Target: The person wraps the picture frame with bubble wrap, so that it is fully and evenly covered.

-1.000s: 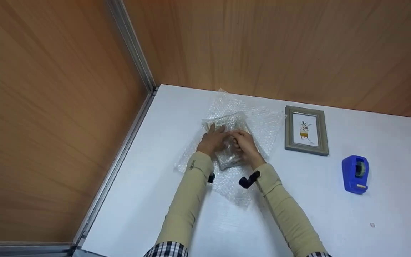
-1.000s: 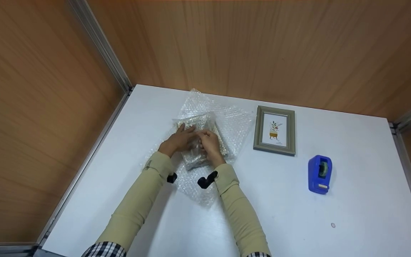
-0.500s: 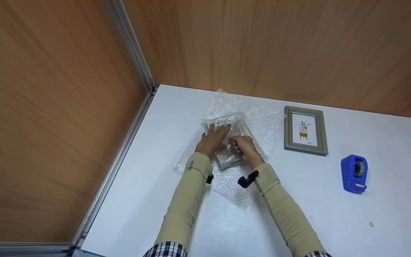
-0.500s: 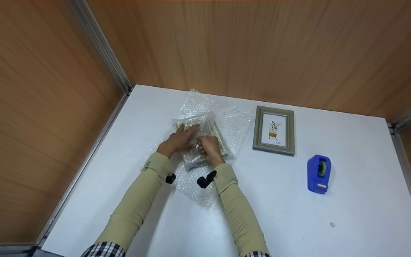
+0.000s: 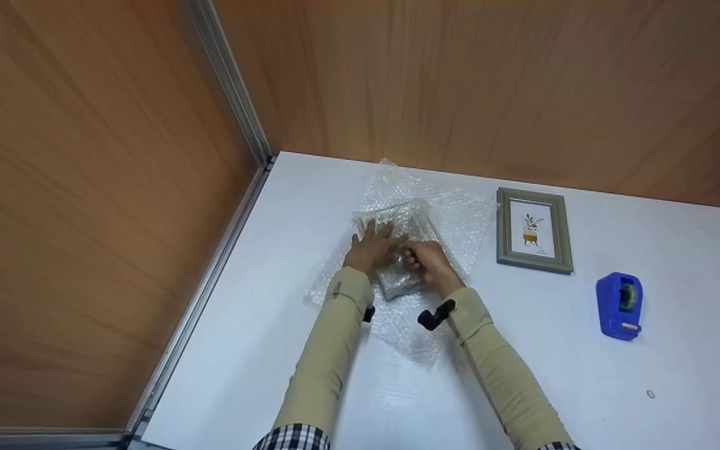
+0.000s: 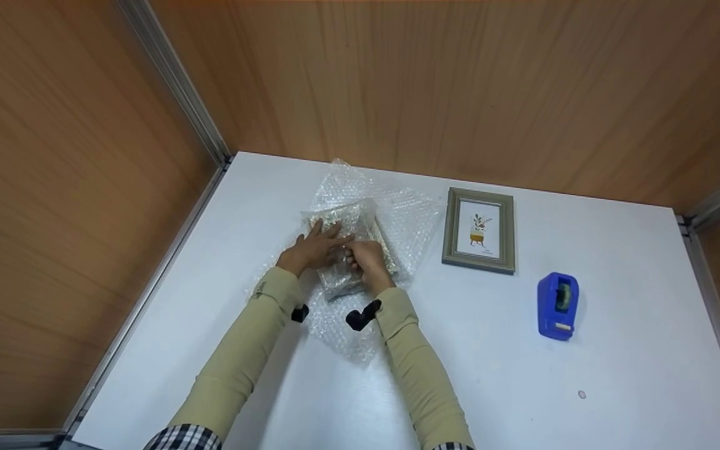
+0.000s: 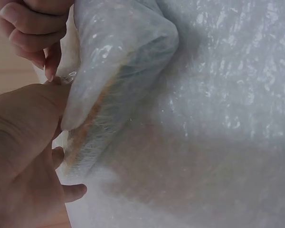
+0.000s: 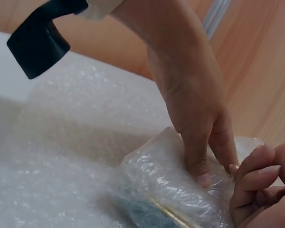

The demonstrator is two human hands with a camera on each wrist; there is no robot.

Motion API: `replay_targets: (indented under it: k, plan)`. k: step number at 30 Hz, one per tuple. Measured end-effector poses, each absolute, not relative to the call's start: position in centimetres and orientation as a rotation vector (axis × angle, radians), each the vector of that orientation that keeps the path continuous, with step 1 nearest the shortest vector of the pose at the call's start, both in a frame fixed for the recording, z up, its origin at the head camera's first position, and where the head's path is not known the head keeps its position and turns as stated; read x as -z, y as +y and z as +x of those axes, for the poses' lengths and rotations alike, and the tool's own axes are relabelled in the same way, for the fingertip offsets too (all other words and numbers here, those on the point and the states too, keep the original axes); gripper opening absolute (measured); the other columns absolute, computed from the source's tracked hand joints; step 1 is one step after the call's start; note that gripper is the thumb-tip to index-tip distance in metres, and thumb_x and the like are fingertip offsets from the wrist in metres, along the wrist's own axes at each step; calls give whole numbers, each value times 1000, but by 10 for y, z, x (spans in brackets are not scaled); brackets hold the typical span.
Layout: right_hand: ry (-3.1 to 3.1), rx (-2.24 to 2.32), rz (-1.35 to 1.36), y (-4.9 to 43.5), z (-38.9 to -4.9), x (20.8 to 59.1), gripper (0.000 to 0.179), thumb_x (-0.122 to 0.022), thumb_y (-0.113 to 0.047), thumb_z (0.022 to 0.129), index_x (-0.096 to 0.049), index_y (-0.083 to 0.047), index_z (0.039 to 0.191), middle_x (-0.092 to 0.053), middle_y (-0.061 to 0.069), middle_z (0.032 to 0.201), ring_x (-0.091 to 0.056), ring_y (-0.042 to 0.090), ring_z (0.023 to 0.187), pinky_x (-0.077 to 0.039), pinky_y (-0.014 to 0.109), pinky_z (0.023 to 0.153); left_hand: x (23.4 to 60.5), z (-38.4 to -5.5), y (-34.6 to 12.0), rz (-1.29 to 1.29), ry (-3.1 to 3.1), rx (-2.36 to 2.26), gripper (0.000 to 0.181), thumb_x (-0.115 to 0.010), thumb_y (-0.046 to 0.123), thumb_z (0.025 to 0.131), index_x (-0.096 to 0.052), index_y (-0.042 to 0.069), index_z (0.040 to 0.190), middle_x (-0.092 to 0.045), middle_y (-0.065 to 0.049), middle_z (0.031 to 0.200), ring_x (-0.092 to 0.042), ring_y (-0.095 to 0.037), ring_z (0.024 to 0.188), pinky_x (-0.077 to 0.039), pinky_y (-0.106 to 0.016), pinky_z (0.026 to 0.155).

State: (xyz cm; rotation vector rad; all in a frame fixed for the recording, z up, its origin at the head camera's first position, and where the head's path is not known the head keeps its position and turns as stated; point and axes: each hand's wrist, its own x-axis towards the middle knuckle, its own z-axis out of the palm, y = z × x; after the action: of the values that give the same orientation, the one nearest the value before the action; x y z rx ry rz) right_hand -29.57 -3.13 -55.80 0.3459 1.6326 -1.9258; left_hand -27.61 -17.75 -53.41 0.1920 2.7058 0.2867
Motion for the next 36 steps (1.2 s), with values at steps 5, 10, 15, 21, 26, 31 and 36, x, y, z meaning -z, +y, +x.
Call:
replay_targets:
  k: [5, 10, 15, 21, 26, 31, 36]
  plan:
    - [1326, 1986, 363, -23, -295, 550, 22, -50, -4, 95, -65, 2, 81, -63, 2, 58, -52, 4, 46, -40, 12, 40, 532, -277, -176, 164, 2694, -286, 51, -44, 37, 101, -26, 44, 148, -11, 2, 162, 2, -34, 149, -14, -63, 115]
    - [1210, 1996, 370, -18, -295, 543, 20, -46, -2, 95, -63, 5, 88, -68, 7, 64, -60, 8, 50, -48, 12, 46, 528, -278, -176, 156, 2702, -253, 52, -45, 39, 100, -27, 43, 148, -12, 1, 162, 0, -35, 148, -17, -65, 113]
    - [1663, 1835, 288, -20, -292, 548, 22, -50, -2, 89, -64, 0, 72, -60, 0, 54, -51, 5, 44, -42, 14, 41, 527, -278, -174, 154, 2701, -214, 55, -49, 33, 99, -27, 43, 148, -13, 1, 162, -1, -35, 148, -18, -65, 113]
    - [2300, 1498, 99, -23, -285, 549, 15, -55, -8, 84, -65, -2, 75, -55, -2, 58, -48, 9, 52, -38, 21, 45, 528, -278, -170, 168, 2690, -215, 55, -47, 31, 100, -25, 43, 149, -12, 1, 162, 1, -34, 149, -18, -64, 113]
    - [2529, 1334, -3, -30, -281, 539, 18, -56, -13, 86, -70, -3, 91, -61, 1, 73, -54, 14, 68, -42, 24, 57, 528, -280, -172, 148, 2698, -220, 55, -48, 32, 99, -26, 44, 148, -13, 2, 162, 0, -34, 149, -20, -64, 113]
    - [2627, 1315, -70, -34, -281, 541, 21, -57, -10, 87, -71, 0, 99, -69, 11, 90, -62, 21, 83, -50, 31, 73, 528, -280, -173, 150, 2692, -197, 57, -49, 33, 99, -24, 43, 149, -11, 0, 162, 0, -35, 148, -21, -64, 113]
    - [2707, 1368, -92, -32, -282, 554, 17, -59, -8, 90, -68, 2, 101, -69, 15, 96, -64, 25, 90, -52, 38, 80, 529, -277, -172, 151, 2683, -220, 56, -49, 33, 99, -26, 41, 149, -13, 0, 162, -1, -35, 148, -21, -63, 113]
